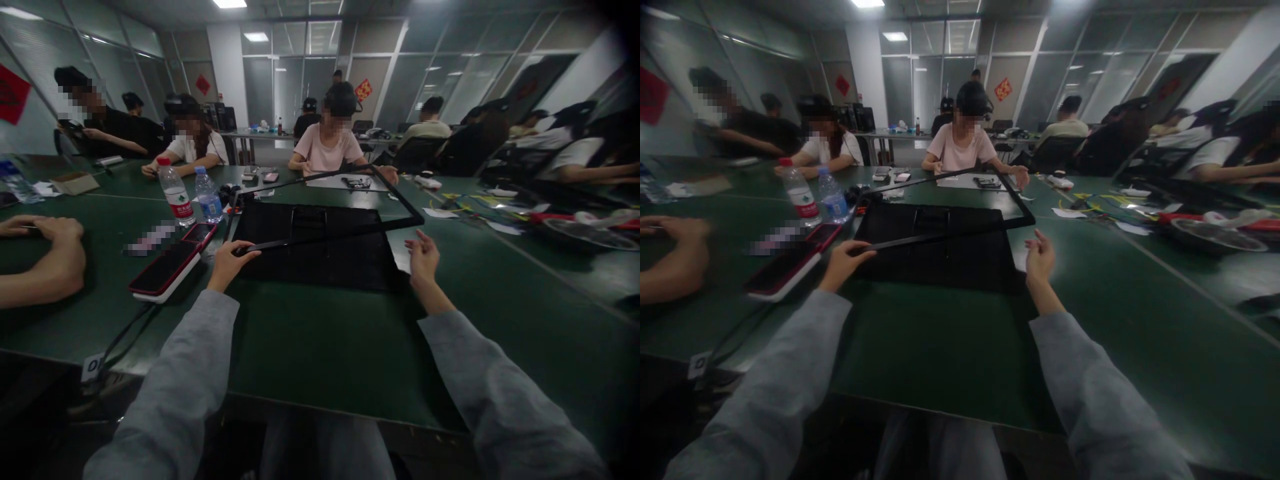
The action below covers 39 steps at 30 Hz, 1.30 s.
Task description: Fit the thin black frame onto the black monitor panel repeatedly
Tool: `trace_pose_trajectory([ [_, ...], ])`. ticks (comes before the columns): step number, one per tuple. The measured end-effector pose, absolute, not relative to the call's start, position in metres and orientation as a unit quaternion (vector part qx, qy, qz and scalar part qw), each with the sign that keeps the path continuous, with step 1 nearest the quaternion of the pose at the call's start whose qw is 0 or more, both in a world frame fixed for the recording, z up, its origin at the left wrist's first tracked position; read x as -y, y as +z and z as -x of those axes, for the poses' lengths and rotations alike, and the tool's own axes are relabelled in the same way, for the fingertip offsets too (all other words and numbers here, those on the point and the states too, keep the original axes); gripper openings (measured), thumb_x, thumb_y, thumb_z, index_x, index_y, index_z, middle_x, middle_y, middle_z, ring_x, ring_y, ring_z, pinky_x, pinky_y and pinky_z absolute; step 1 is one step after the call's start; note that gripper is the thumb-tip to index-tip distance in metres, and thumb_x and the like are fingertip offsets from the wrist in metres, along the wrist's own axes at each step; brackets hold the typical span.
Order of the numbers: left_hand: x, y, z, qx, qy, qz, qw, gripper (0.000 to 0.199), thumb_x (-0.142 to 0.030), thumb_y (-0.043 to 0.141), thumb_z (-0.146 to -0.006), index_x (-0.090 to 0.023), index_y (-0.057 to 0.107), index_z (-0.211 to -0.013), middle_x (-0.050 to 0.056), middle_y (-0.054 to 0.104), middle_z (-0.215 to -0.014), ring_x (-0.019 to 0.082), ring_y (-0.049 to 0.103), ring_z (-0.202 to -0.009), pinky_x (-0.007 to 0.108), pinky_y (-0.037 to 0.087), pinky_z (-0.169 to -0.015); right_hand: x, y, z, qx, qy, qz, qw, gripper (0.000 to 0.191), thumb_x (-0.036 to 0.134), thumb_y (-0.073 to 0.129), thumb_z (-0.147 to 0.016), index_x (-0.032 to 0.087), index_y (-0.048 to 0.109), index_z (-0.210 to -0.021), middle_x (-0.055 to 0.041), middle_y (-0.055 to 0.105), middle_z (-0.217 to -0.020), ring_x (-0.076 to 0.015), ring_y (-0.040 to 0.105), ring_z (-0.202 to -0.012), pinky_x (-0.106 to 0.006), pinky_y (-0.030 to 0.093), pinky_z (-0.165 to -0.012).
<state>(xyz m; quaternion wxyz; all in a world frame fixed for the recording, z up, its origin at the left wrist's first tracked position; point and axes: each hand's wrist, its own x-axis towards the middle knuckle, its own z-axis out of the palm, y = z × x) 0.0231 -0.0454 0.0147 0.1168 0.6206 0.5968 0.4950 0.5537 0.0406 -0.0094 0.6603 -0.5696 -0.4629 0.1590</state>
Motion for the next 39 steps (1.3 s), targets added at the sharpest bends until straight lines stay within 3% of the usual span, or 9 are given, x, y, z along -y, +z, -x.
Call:
trace_pose_trajectory([
  [4,0.05,0.019,-0.026,-0.602,0.465,-0.642,0.093,0.031,-0.048,0.09,-0.078,-0.026,0.084,-0.1,0.007,0.077,-0.099,0.024,0.068,-0.091,0.04,0.053,-0.088,-0.03,0.018,-0.577,0.396,0.381,0.501,0.668,0.049,0.063,0.04,-0.103,0.023,0.062,-0.122,-0.0145,0.077,-0.1,-0.0281,0.076,-0.101,-0.048,0.06,-0.099],
  [7,0.056,0.026,-0.033,-0.597,0.441,-0.665,0.084,0.027,-0.044,0.092,-0.077,-0.027,0.085,-0.098,0.007,0.078,-0.099,0.026,0.068,-0.094,0.042,0.053,-0.091,-0.023,0.028,-0.58,0.439,0.442,0.499,0.603,0.041,0.064,0.057,-0.096,0.025,0.063,-0.111,-0.0175,0.077,-0.111,-0.0318,0.074,-0.113,-0.051,0.061,-0.102],
  [10,0.063,0.033,-0.038,-0.582,0.415,-0.694,0.084,0.022,-0.041,0.092,-0.078,-0.028,0.085,-0.095,0.007,0.081,-0.103,0.028,0.069,-0.103,0.047,0.052,-0.098,-0.02,0.022,-0.57,0.494,0.392,0.53,0.567,0.041,0.049,0.079,-0.079,0.026,0.066,-0.11,-0.0133,0.077,-0.12,-0.0327,0.072,-0.121,-0.054,0.057,-0.111],
  [12,0.066,0.036,-0.039,-0.58,0.4,-0.705,0.083,0.022,-0.042,0.091,-0.079,-0.029,0.085,-0.095,0.007,0.081,-0.106,0.029,0.069,-0.107,0.048,0.051,-0.1,-0.019,0.012,-0.563,0.53,0.324,0.539,0.569,0.049,0.041,0.082,-0.074,0.027,0.067,-0.118,-0.0109,0.076,-0.124,-0.0326,0.071,-0.124,-0.056,0.053,-0.116],
  [15,0.067,0.037,-0.035,-0.606,0.362,-0.704,0.077,0.027,-0.049,0.09,-0.079,-0.031,0.085,-0.098,0.007,0.082,-0.108,0.031,0.069,-0.11,0.051,0.048,-0.105,-0.017,-0.001,-0.555,0.581,0.198,0.55,0.567,0.057,0.04,0.073,-0.079,0.025,0.064,-0.134,-0.0116,0.075,-0.13,-0.0322,0.069,-0.128,-0.059,0.048,-0.119],
  [20,0.066,0.036,-0.02,-0.645,0.267,-0.712,0.079,0.032,-0.058,0.088,-0.077,-0.032,0.083,-0.094,0.004,0.082,-0.109,0.034,0.07,-0.115,0.061,0.029,-0.121,-0.01,-0.015,-0.543,0.623,0.063,0.581,0.521,0.062,0.041,0.056,-0.09,0.02,0.059,-0.148,-0.0156,0.068,-0.144,-0.0326,0.064,-0.135,-0.057,0.045,-0.122],
  [31,0.061,0.024,-0.014,-0.621,0.266,-0.73,0.105,0.036,-0.061,0.093,-0.065,-0.03,0.081,-0.078,0.006,0.081,-0.104,0.036,0.066,-0.114,0.066,0.027,-0.118,-0.001,-0.03,-0.542,0.612,0.096,0.61,0.494,0.059,0.041,0.057,-0.09,0.02,0.062,-0.145,-0.015,0.07,-0.138,-0.0353,0.065,-0.132,-0.059,0.046,-0.12],
  [36,0.06,0.026,-0.015,-0.627,0.279,-0.719,0.109,0.033,-0.062,0.082,-0.081,-0.029,0.082,-0.082,0.007,0.08,-0.109,0.035,0.063,-0.118,0.061,0.033,-0.115,0.001,-0.027,-0.539,0.608,0.106,0.61,0.496,0.054,0.039,0.06,-0.087,0.022,0.067,-0.137,-0.0134,0.073,-0.132,-0.0349,0.067,-0.127,-0.058,0.047,-0.119],
  [39,0.055,0.024,-0.012,-0.672,0.347,-0.653,0.021,0.033,-0.055,0.072,-0.093,-0.028,0.082,-0.108,0.012,0.074,-0.129,0.036,0.059,-0.129,0.055,0.04,-0.112,-0.001,-0.027,-0.54,0.608,0.111,0.614,0.491,0.054,0.037,0.06,-0.085,0.02,0.068,-0.135,-0.0138,0.073,-0.132,-0.0354,0.067,-0.126,-0.058,0.046,-0.118],
])
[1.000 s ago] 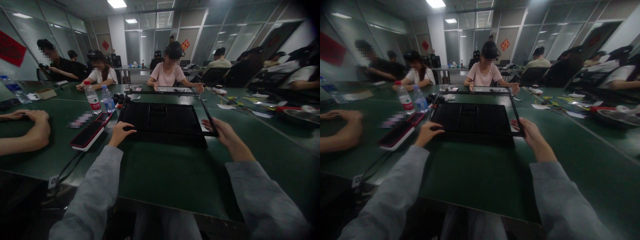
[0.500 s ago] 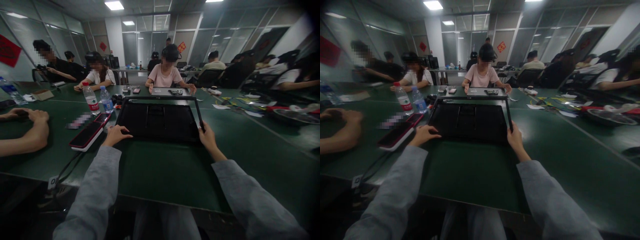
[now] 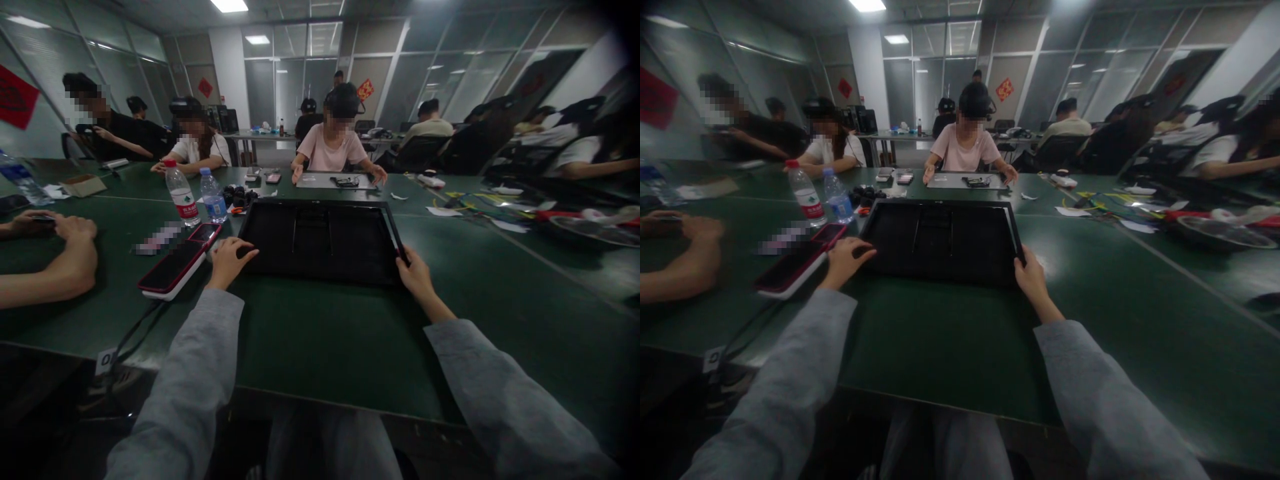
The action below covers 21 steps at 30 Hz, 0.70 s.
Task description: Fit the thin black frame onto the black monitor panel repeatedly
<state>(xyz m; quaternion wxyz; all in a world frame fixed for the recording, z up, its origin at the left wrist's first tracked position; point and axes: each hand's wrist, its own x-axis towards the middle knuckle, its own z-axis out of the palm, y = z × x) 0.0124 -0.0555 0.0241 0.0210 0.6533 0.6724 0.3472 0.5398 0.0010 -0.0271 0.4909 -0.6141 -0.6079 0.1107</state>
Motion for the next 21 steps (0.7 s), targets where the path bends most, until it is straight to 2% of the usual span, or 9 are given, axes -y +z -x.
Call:
trace_pose_trajectory([
  [2,0.051,0.019,-0.008,-0.712,0.382,-0.589,-0.024,0.042,-0.05,0.07,-0.094,-0.025,0.077,-0.127,0.016,0.068,-0.141,0.037,0.058,-0.134,0.052,0.045,-0.109,-0.003,-0.029,-0.541,0.608,0.113,0.617,0.487,0.054,0.036,0.06,-0.084,0.02,0.068,-0.135,-0.014,0.073,-0.133,-0.0357,0.067,-0.127,-0.059,0.045,-0.119],
  [4,0.046,0.013,-0.004,-0.742,0.381,-0.552,-0.008,0.048,-0.048,0.07,-0.094,-0.02,0.073,-0.134,0.019,0.069,-0.14,0.036,0.063,-0.128,0.047,0.049,-0.104,-0.004,-0.031,-0.542,0.609,0.113,0.616,0.487,0.055,0.035,0.059,-0.084,0.019,0.067,-0.136,-0.0144,0.072,-0.135,-0.0354,0.066,-0.128,-0.059,0.044,-0.12],
  [8,0.04,0.004,0.002,-0.759,0.337,-0.555,0.043,0.046,-0.046,0.061,-0.099,-0.016,0.076,-0.13,0.019,0.077,-0.126,0.034,0.071,-0.114,0.045,0.052,-0.098,-0.005,-0.034,-0.541,0.617,0.11,0.602,0.496,0.057,0.037,0.058,-0.085,0.018,0.065,-0.138,-0.0152,0.07,-0.139,-0.0343,0.064,-0.132,-0.057,0.043,-0.121],
  [13,0.041,0.002,0.002,-0.746,0.34,-0.573,-0.003,0.044,-0.043,0.054,-0.1,-0.019,0.079,-0.127,0.018,0.079,-0.121,0.036,0.072,-0.112,0.047,0.052,-0.099,-0.002,-0.03,-0.54,0.617,0.097,0.601,0.499,0.056,0.038,0.056,-0.087,0.018,0.065,-0.139,-0.0145,0.071,-0.138,-0.0346,0.065,-0.131,-0.058,0.046,-0.119],
  [21,0.041,-0.002,0.007,-0.749,0.358,-0.558,0.008,0.043,-0.041,0.056,-0.096,-0.019,0.081,-0.123,0.017,0.081,-0.115,0.036,0.073,-0.111,0.048,0.053,-0.1,0.001,-0.033,-0.536,0.613,0.105,0.605,0.498,0.057,0.038,0.06,-0.085,0.019,0.068,-0.138,-0.0132,0.072,-0.137,-0.035,0.066,-0.13,-0.058,0.046,-0.119],
])
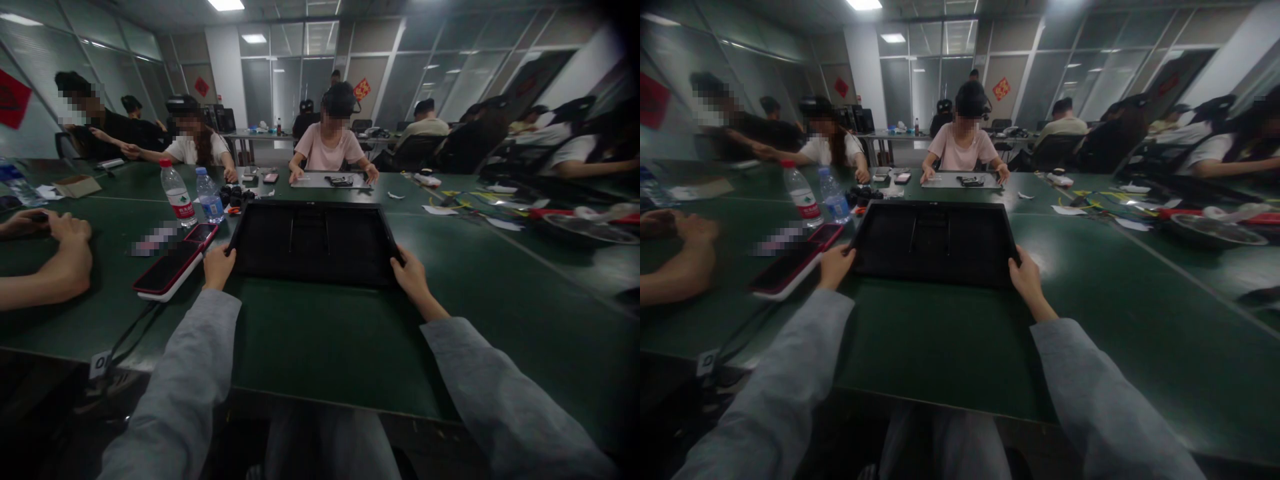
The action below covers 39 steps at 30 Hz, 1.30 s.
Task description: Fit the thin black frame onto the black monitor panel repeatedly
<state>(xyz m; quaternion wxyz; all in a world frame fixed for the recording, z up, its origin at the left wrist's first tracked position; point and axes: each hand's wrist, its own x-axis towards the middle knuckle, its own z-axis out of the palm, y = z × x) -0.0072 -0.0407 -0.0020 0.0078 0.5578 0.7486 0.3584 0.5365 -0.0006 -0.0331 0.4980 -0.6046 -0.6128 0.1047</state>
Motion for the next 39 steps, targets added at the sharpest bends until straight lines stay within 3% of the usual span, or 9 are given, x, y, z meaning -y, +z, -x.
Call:
trace_pose_trajectory([
  [9,0.035,-0.004,0.003,-0.742,0.388,-0.545,0.046,0.047,-0.056,0.062,-0.096,-0.018,0.081,-0.117,0.018,0.081,-0.116,0.036,0.073,-0.108,0.046,0.053,-0.096,-0.017,-0.029,-0.538,0.598,0.073,0.64,0.477,0.047,0.032,0.063,-0.085,0.02,0.078,-0.128,-0.0125,0.079,-0.12,-0.034,0.074,-0.111,-0.057,0.054,-0.109],
  [14,0.03,-0.003,-0.003,-0.764,0.361,-0.531,0.07,0.053,-0.06,0.058,-0.099,-0.018,0.078,-0.124,0.019,0.079,-0.121,0.037,0.072,-0.113,0.046,0.052,-0.096,-0.043,-0.03,-0.543,0.571,0.055,0.67,0.471,0.045,0.036,0.069,-0.084,0.017,0.079,-0.124,-0.0154,0.08,-0.112,-0.0343,0.074,-0.106,-0.057,0.054,-0.106],
  [18,0.032,0.004,-0.014,-0.739,0.381,-0.555,0.007,0.051,-0.051,0.049,-0.105,-0.019,0.07,-0.139,0.019,0.073,-0.135,0.039,0.065,-0.126,0.053,0.045,-0.108,-0.056,-0.032,-0.546,0.55,0.08,0.67,0.492,0.044,0.04,0.073,-0.082,0.018,0.078,-0.119,-0.0143,0.079,-0.104,-0.0321,0.073,-0.1,-0.055,0.055,-0.103],
  [21,0.037,0.012,-0.029,-0.717,0.396,-0.57,-0.074,0.054,-0.048,0.048,-0.105,-0.02,0.062,-0.15,0.019,0.064,-0.15,0.04,0.052,-0.144,0.057,0.033,-0.12,-0.049,-0.029,-0.54,0.541,0.027,0.671,0.506,0.051,0.043,0.061,-0.09,0.013,0.071,-0.131,-0.0192,0.075,-0.115,-0.0344,0.069,-0.112,-0.058,0.05,-0.109],
  [26,0.045,0.017,-0.054,-0.653,0.358,-0.663,-0.078,0.059,-0.049,0.051,-0.104,-0.023,0.054,-0.157,0.016,0.055,-0.161,0.039,0.04,-0.152,0.059,0.02,-0.126,-0.026,-0.018,-0.506,0.596,-0.095,0.658,0.451,0.065,0.046,0.049,-0.098,0.011,0.051,-0.153,-0.0262,0.052,-0.154,-0.0417,0.043,-0.147,-0.067,0.033,-0.12],
  [31,0.047,0.016,-0.059,-0.66,0.335,-0.668,-0.073,0.062,-0.056,0.057,-0.101,-0.024,0.056,-0.154,0.018,0.052,-0.163,0.043,0.036,-0.153,0.063,0.017,-0.127,-0.02,-0.019,-0.484,0.69,-0.053,0.628,0.355,0.076,0.058,0.044,-0.102,0.01,0.042,-0.161,-0.0277,0.045,-0.156,-0.0444,0.04,-0.148,-0.067,0.033,-0.121],
  [39,0.048,0.017,-0.062,-0.659,0.313,-0.678,-0.089,0.055,-0.049,0.064,-0.099,-0.024,0.063,-0.148,0.018,0.053,-0.162,0.043,0.033,-0.155,0.069,0.013,-0.126,-0.018,-0.02,-0.482,0.697,-0.088,0.629,0.333,0.075,0.056,0.047,-0.102,0.017,0.037,-0.166,-0.024,0.042,-0.156,-0.0427,0.038,-0.146,-0.065,0.036,-0.117],
])
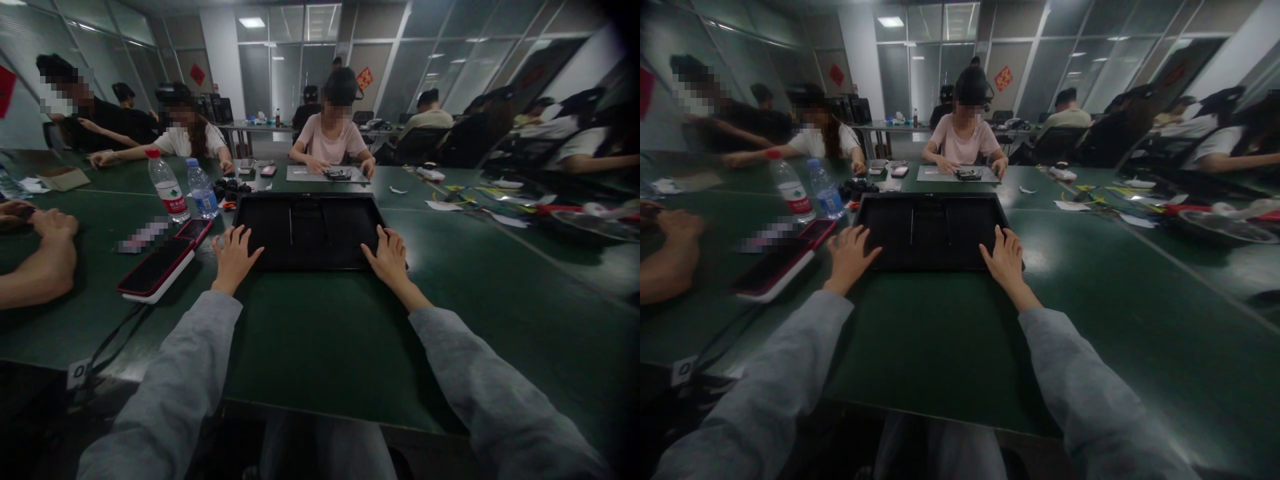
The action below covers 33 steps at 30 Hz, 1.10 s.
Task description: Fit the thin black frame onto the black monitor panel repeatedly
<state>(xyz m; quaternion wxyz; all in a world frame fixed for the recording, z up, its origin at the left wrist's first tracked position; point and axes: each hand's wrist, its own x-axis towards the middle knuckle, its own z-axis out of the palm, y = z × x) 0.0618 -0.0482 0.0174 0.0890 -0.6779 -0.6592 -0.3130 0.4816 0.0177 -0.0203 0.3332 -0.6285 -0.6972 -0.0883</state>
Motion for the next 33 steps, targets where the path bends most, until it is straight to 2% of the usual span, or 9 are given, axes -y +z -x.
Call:
trace_pose_trajectory([
  [3,0.052,0.023,-0.063,0.655,-0.324,0.673,0.114,0.041,-0.042,0.063,-0.1,-0.028,0.069,-0.138,0.013,0.061,-0.155,0.04,0.038,-0.153,0.067,0.013,-0.125,-0.011,-0.011,-0.48,0.713,-0.12,0.61,0.324,0.071,0.051,0.047,-0.103,0.02,0.036,-0.166,-0.0216,0.04,-0.158,-0.0401,0.037,-0.146,-0.064,0.036,-0.116],
  [8,0.053,0.03,-0.051,0.719,-0.419,0.539,0.132,0.021,-0.034,0.059,-0.101,-0.027,0.077,-0.11,0.012,0.073,-0.134,0.039,0.046,-0.145,0.065,0.023,-0.119,0.001,0.013,-0.484,0.674,-0.193,0.604,0.379,0.062,0.044,0.047,-0.104,0.025,0.044,-0.163,-0.0184,0.047,-0.153,-0.0381,0.039,-0.142,-0.061,0.033,-0.115],
  [11,0.045,0.025,-0.036,0.765,-0.447,0.453,0.101,0.017,-0.034,0.064,-0.098,-0.026,0.077,-0.107,0.013,0.075,-0.129,0.04,0.049,-0.14,0.066,0.03,-0.115,0.003,0.021,-0.49,0.675,-0.196,0.598,0.385,0.06,0.041,0.049,-0.103,0.025,0.047,-0.161,-0.0176,0.052,-0.149,-0.0368,0.043,-0.139,-0.061,0.033,-0.115],
  [14,0.036,0.014,-0.021,0.784,-0.456,0.419,0.043,0.02,-0.035,0.068,-0.095,-0.024,0.077,-0.11,0.015,0.073,-0.132,0.041,0.054,-0.137,0.065,0.038,-0.112,-0.004,0.015,-0.504,0.609,-0.184,0.642,0.427,0.067,0.04,0.049,-0.102,0.018,0.041,-0.164,-0.0217,0.054,-0.146,-0.0375,0.045,-0.137,-0.063,0.035,-0.114],
  [18,0.023,-0.002,-0.01,0.73,-0.486,0.472,-0.083,0.03,-0.034,0.063,-0.099,-0.018,0.076,-0.121,0.017,0.077,-0.127,0.032,0.071,-0.118,0.048,0.05,-0.108,-0.026,-0.006,-0.535,0.527,-0.014,0.702,0.479,0.077,0.044,0.059,-0.093,0.004,0.046,-0.157,-0.0256,0.063,-0.132,-0.0358,0.06,-0.121,-0.06,0.047,-0.108],
  [22,0.011,-0.011,-0.003,0.694,-0.502,0.497,-0.136,0.03,-0.033,0.066,-0.097,-0.013,0.078,-0.116,0.018,0.079,-0.123,0.032,0.074,-0.114,0.046,0.052,-0.107,-0.04,-0.021,-0.56,0.496,0.212,0.67,0.511,0.063,0.05,0.068,-0.086,0.012,0.069,-0.135,-0.0145,0.075,-0.105,-0.0302,0.071,-0.103,-0.051,0.056,-0.101],
  [24,0.006,-0.015,0.002,0.685,-0.519,0.485,-0.162,0.029,-0.03,0.07,-0.093,-0.013,0.078,-0.114,0.018,0.079,-0.122,0.031,0.075,-0.111,0.046,0.054,-0.106,-0.04,-0.023,-0.565,0.517,0.24,0.646,0.508,0.056,0.049,0.072,-0.084,0.016,0.074,-0.129,-0.0114,0.077,-0.102,-0.0288,0.072,-0.104,-0.049,0.056,-0.102],
  [28,-0.001,-0.022,0.015,0.673,-0.556,0.447,-0.197,0.027,-0.029,0.077,-0.083,-0.016,0.074,-0.107,0.013,0.079,-0.111,0.028,0.075,-0.109,0.043,0.056,-0.103,-0.027,-0.016,-0.565,0.555,0.253,0.635,0.474,0.054,0.046,0.072,-0.085,0.017,0.075,-0.131,-0.0087,0.079,-0.1,-0.0277,0.074,-0.102,-0.048,0.057,-0.103],
  [33,0.001,-0.023,0.023,0.664,-0.551,0.453,-0.223,0.037,-0.037,0.086,-0.071,-0.021,0.064,-0.095,0.005,0.074,-0.091,0.025,0.073,-0.091,0.041,0.058,-0.089,0.004,-0.004,-0.576,0.56,0.307,0.63,0.442,0.05,0.042,0.075,-0.084,0.021,0.075,-0.13,-0.0087,0.08,-0.106,-0.0284,0.076,-0.101,-0.044,0.063,-0.096],
])
